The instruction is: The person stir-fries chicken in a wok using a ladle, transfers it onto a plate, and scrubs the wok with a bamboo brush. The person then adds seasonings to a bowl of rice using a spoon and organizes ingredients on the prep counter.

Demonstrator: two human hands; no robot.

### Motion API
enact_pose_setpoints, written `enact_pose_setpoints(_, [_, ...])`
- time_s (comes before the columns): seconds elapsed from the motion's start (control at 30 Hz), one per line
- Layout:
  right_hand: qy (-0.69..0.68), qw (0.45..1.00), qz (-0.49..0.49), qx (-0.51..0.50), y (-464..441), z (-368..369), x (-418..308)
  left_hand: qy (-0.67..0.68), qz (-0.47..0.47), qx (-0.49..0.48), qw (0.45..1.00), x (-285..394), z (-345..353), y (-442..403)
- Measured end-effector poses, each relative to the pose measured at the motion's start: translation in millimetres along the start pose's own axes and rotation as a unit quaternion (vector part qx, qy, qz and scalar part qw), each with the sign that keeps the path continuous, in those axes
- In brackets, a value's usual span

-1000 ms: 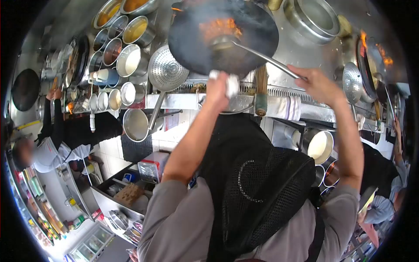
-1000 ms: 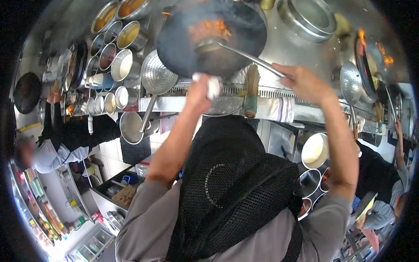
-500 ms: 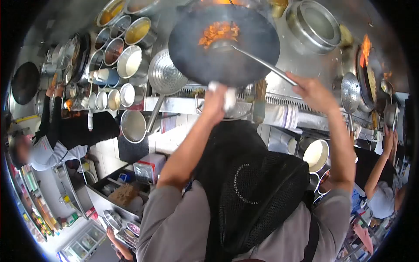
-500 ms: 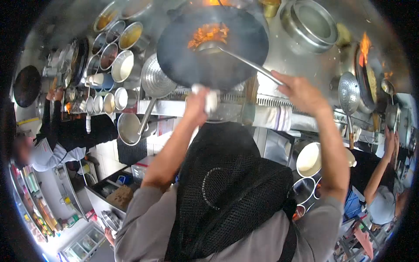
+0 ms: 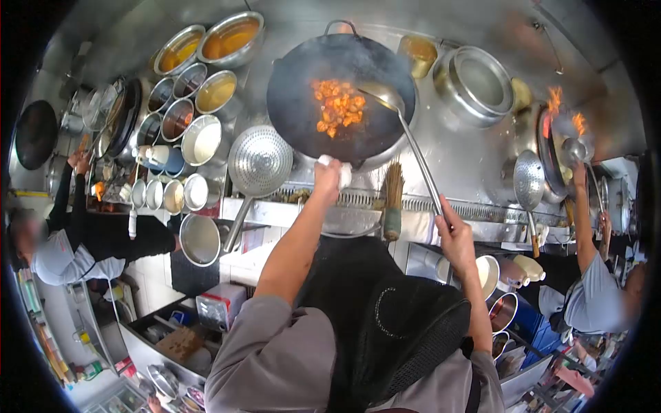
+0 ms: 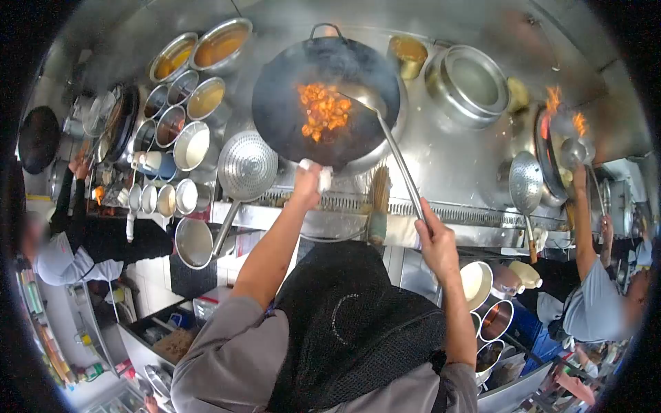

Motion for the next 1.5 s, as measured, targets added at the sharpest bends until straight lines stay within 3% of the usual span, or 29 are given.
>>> enact_pose_setpoints(0.03, [0.015, 1.0, 0.014, 0.02, -5.6, 8.5, 5.5, -0.005, 0.005, 0.004, 1.0, 0.3, 1.4, -3.0])
enact_pose_setpoints(0.1, [0.016, 0.986, 0.154, -0.06, -29.2, 26.1, 9.7, -0.049, -0.004, -0.026, 0.998, -2.3, -2.6, -12.2])
enact_pose_setpoints(0.17, [0.014, 0.999, 0.045, 0.017, -69.1, 60.6, 21.2, -0.112, 0.003, -0.006, 0.994, -15.2, -17.0, -31.9])
enact_pose_setpoints(0.27, [-0.099, 0.979, 0.152, -0.093, -122.5, 73.7, -32.7, -0.121, -0.006, -0.015, 0.992, 0.0, -8.6, -24.0])
enact_pose_setpoints(0.3, [-0.097, 0.98, 0.146, -0.093, -132.5, 75.5, -37.2, -0.129, -0.004, -0.018, 0.992, 1.2, -8.0, -23.0])
enact_pose_setpoints(0.37, [-0.178, 0.957, 0.129, -0.19, -146.0, 98.0, -38.4, -0.132, -0.015, -0.014, 0.991, 8.6, -1.9, -14.5])
enact_pose_setpoints(0.4, [-0.156, 0.969, 0.062, -0.181, -150.7, 104.5, -29.0, -0.138, -0.029, -0.013, 0.99, 12.0, 0.1, -13.2])
enact_pose_setpoints(0.43, [-0.155, 0.969, 0.06, -0.182, -152.5, 108.8, -9.3, -0.137, -0.028, -0.012, 0.99, 12.7, -0.5, -13.8])
enact_pose_setpoints(0.47, [-0.042, 0.987, -0.12, -0.099, -153.2, 103.4, 4.7, -0.129, -0.031, -0.011, 0.991, 11.7, -1.2, -13.9])
enact_pose_setpoints(0.5, [0.074, 0.953, -0.295, -0.013, -146.6, 94.5, 13.6, -0.121, -0.034, -0.01, 0.992, 10.7, -2.8, -14.5])
enact_pose_setpoints(0.57, [0.222, 0.946, -0.232, -0.042, -128.0, 57.3, 26.3, -0.134, -0.04, -0.013, 0.99, 6.2, -8.0, -20.1])
enact_pose_setpoints(0.67, [0.334, 0.92, -0.204, -0.007, -97.3, -0.6, 4.0, -0.113, -0.029, 0.027, 0.993, 0.4, -10.1, -22.0])
enact_pose_setpoints(0.7, [0.382, 0.905, -0.186, 0.001, -89.4, -18.7, -5.2, -0.09, 0.011, 0.045, 0.995, 2.4, -8.4, -20.5])
enact_pose_setpoints(0.73, [0.411, 0.894, -0.181, 0.012, -84.5, -37.5, -7.1, -0.068, 0.05, 0.063, 0.994, 5.2, -6.7, -18.0])
enact_pose_setpoints(0.83, [0.459, 0.872, -0.162, 0.044, -67.2, -94.1, -40.9, -0.088, -0.003, 0.001, 0.996, 18.8, -2.2, -10.2])
enact_pose_setpoints(0.93, [0.53, 0.84, -0.115, 0.016, -66.6, -114.2, -46.0, -0.072, 0.007, 0.006, 0.997, 17.4, -1.3, -10.5])
enact_pose_setpoints(1.03, [0.481, 0.866, -0.136, 0.002, -90.1, -77.6, -20.4, -0.071, -0.002, 0.005, 0.997, 12.1, -3.2, -15.8])
enact_pose_setpoints(1.1, [0.363, 0.921, -0.141, -0.016, -112.4, -26.4, 14.5, -0.069, -0.006, 0.017, 0.997, 13.0, -3.1, -18.6])
enact_pose_setpoints(1.17, [0.178, 0.976, -0.124, -0.03, -119.4, 23.5, 25.2, 0.004, -0.138, -0.018, 0.99, 19.4, -2.6, -17.0])
enact_pose_setpoints(1.23, [0.116, 0.986, -0.119, 0.014, -102.2, 45.4, 1.7, 0.046, -0.166, -0.036, 0.984, 24.1, -1.3, -19.4])
enact_pose_setpoints(1.3, [0.106, 0.99, -0.098, 0.008, -83.7, 51.8, 2.0, 0.072, -0.165, -0.111, 0.977, 17.1, -2.8, -19.6])
enact_pose_setpoints(1.33, [0.122, 0.991, -0.057, 0.008, -74.4, 51.9, 11.5, 0.036, -0.105, -0.035, 0.993, 11.7, -1.2, -13.6])
enact_pose_setpoints(1.37, [0.138, 0.99, -0.022, 0.014, -75.2, 50.0, 18.3, 0.034, -0.102, -0.036, 0.994, 8.4, 6.3, -10.2])
enact_pose_setpoints(1.43, [0.136, 0.989, -0.054, 0.035, -72.6, 42.6, 11.1, 0.098, -0.08, -0.053, 0.991, 4.3, 10.9, 1.2])
enact_pose_setpoints(1.47, [0.146, 0.989, -0.009, -0.034, -62.6, 30.3, -6.1, 0.11, -0.159, -0.087, 0.977, -17.9, -2.1, -10.6])
enact_pose_setpoints(1.5, [0.157, 0.982, 0.031, -0.097, -55.2, 12.1, -20.3, 0.082, -0.091, -0.059, 0.991, 3.1, 14.8, 16.3])
Point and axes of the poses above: each hand's wrist, its own y-axis away from the middle knuckle, its own z-axis out of the palm, x = y × z, the point moved 3 cm from there along -y, towards the middle knuckle, and after that the axes turned 12 degrees about y, right-handed, at the moved point
